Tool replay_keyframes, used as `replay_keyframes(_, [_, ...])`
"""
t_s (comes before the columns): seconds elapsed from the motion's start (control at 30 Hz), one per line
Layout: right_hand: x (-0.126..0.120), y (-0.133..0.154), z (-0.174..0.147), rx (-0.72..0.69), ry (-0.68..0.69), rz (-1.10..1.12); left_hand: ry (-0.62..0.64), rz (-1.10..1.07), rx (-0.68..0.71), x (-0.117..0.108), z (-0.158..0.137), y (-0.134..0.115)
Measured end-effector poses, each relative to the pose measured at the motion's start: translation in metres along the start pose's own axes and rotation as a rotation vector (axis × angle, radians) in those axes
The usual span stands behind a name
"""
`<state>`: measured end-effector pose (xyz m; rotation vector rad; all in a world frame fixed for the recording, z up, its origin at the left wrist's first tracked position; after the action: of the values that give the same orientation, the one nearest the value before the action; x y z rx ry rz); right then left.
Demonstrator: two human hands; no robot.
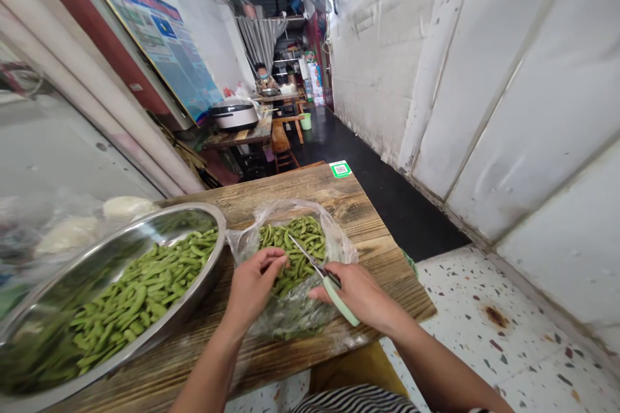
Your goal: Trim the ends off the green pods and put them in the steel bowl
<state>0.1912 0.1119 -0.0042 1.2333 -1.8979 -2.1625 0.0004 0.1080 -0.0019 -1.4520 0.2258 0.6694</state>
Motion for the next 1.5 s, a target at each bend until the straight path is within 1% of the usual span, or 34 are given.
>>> replay_keyframes(0.13, [0.002, -0.001, -0.002, 0.038, 0.003, 0.000, 0.011, -0.206, -0.122, 0.003, -0.005, 0.004])
replay_keyframes(0.3, [0.004, 0.003, -0.007, 0.024, 0.034, 0.026, -0.048, -0.318, -0.204, -0.002, -0.010, 0.010])
replay_keyframes(0.47, [0.003, 0.009, -0.009, -0.018, 0.012, -0.037, 0.020, -0.473, -0.233, 0.006, -0.015, 0.011])
replay_keyframes(0.6, [0.003, 0.018, -0.007, -0.085, -0.035, -0.098, 0.018, -0.469, -0.218, 0.004, -0.018, 0.007])
replay_keyframes(0.77, [0.004, 0.020, -0.006, -0.108, -0.046, -0.168, 0.122, -0.337, -0.114, 0.004, -0.021, -0.006])
replay_keyframes(0.87, [0.003, 0.021, -0.007, -0.127, -0.052, -0.186, 0.143, -0.268, -0.063, 0.002, -0.021, -0.011])
replay_keyframes(0.97, [0.003, 0.024, -0.010, -0.152, -0.047, -0.192, 0.152, -0.246, -0.035, 0.002, -0.020, -0.013])
replay_keyframes(1.07, [0.005, 0.025, -0.011, -0.172, -0.047, -0.180, 0.166, -0.265, -0.055, 0.005, -0.021, -0.012])
replay_keyframes(1.23, [0.009, 0.015, -0.006, -0.172, -0.045, -0.119, 0.158, -0.387, -0.158, 0.013, -0.023, -0.002])
replay_keyframes(1.3, [0.009, 0.010, -0.003, -0.140, -0.048, -0.101, 0.130, -0.442, -0.173, 0.012, -0.022, 0.002])
replay_keyframes(1.37, [0.006, 0.007, -0.002, -0.092, -0.044, -0.057, 0.038, -0.489, -0.180, 0.004, -0.019, 0.007])
replay_keyframes(1.43, [0.007, 0.007, -0.003, -0.059, 0.007, 0.018, -0.050, -0.581, -0.208, -0.004, -0.016, 0.012])
replay_keyframes(1.5, [0.010, 0.012, -0.006, -0.074, 0.097, 0.100, -0.082, -0.725, -0.270, -0.007, -0.014, 0.016])
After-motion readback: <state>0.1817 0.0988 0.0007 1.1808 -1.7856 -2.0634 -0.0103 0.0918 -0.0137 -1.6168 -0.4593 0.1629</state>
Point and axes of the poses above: each hand's wrist, its own z-axis towards the middle knuckle, its own x-axis out of the palm, y = z × x, the point moved 8 cm from there along z, towards the middle knuckle, and after that the axes turned 9 degrees about z, right-handed, at the moved point
